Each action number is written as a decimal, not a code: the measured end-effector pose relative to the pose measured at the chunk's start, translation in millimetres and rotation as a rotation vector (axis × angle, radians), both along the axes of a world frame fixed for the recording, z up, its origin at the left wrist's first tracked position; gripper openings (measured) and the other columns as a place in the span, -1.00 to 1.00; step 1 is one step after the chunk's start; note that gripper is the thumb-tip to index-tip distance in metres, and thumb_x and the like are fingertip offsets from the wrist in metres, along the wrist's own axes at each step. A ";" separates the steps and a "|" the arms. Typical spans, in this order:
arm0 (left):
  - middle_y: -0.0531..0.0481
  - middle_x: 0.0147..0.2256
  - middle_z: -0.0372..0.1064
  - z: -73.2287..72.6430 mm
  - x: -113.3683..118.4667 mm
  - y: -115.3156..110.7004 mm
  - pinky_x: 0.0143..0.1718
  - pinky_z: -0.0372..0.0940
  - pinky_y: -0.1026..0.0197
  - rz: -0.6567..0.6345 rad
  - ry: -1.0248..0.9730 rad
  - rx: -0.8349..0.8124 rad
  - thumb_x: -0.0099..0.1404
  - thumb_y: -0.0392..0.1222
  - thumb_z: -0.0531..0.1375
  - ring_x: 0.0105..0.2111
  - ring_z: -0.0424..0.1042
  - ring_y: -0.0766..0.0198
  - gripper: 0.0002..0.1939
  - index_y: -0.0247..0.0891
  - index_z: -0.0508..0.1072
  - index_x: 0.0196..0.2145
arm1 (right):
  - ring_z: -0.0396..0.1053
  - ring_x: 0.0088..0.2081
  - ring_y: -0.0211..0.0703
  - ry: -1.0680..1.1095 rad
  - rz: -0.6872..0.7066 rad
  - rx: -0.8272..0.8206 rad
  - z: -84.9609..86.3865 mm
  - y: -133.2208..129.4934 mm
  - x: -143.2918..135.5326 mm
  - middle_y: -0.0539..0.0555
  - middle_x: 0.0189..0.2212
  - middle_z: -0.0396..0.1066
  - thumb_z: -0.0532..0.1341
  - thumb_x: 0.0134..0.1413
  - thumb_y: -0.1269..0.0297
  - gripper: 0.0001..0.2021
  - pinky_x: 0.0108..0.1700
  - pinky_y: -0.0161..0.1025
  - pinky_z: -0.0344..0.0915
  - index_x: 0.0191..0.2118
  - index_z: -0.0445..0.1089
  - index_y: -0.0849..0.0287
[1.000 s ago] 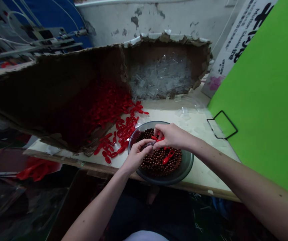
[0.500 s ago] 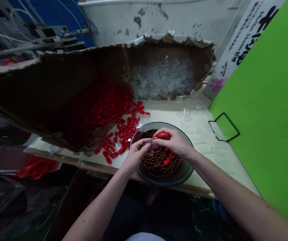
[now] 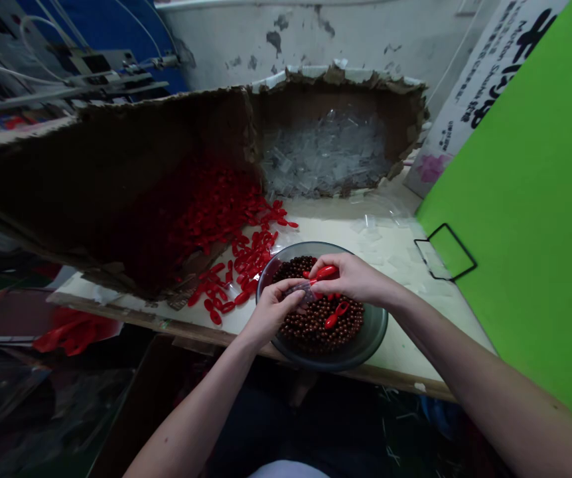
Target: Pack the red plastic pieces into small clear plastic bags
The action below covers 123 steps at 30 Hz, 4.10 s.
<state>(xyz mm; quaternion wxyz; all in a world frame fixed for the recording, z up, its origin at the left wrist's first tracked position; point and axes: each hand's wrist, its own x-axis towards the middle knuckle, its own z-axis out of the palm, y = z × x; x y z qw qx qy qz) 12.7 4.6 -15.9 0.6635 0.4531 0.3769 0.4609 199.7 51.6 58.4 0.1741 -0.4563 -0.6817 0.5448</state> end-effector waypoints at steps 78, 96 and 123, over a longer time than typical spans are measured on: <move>-0.10 -0.16 0.50 17.3 6.4 -18.3 -0.29 0.31 0.29 0.028 0.133 0.095 0.21 -0.17 0.19 -0.28 0.42 0.26 -0.69 -0.27 0.50 -0.09 | 0.49 -0.28 -0.09 0.071 -0.074 0.003 15.4 -32.4 3.7 0.09 -0.35 0.52 0.33 -0.11 0.24 -0.72 -0.19 -0.14 0.38 -0.27 0.28 0.16; -0.09 -0.20 0.50 12.7 4.4 -22.0 -0.35 0.35 0.31 0.021 0.131 0.037 0.20 -0.11 0.22 -0.30 0.45 0.26 -0.71 -0.26 0.52 -0.14 | 0.50 -0.35 -0.12 0.087 -0.124 -0.082 1.1 -39.1 -7.4 0.06 -0.42 0.50 0.32 -0.11 0.31 -0.73 -0.30 -0.16 0.42 -0.27 0.26 0.16; 0.15 -0.62 0.26 30.4 34.8 -25.5 -0.72 0.10 0.40 0.109 0.064 -0.004 0.24 0.08 0.13 -0.72 0.23 0.43 -0.67 -0.23 0.19 -0.45 | 0.24 -0.53 -0.26 0.301 -0.318 0.153 -29.9 -32.6 -31.0 -0.01 -0.56 0.32 0.00 0.20 -0.09 -0.55 -0.45 -0.29 0.21 -0.27 0.42 0.19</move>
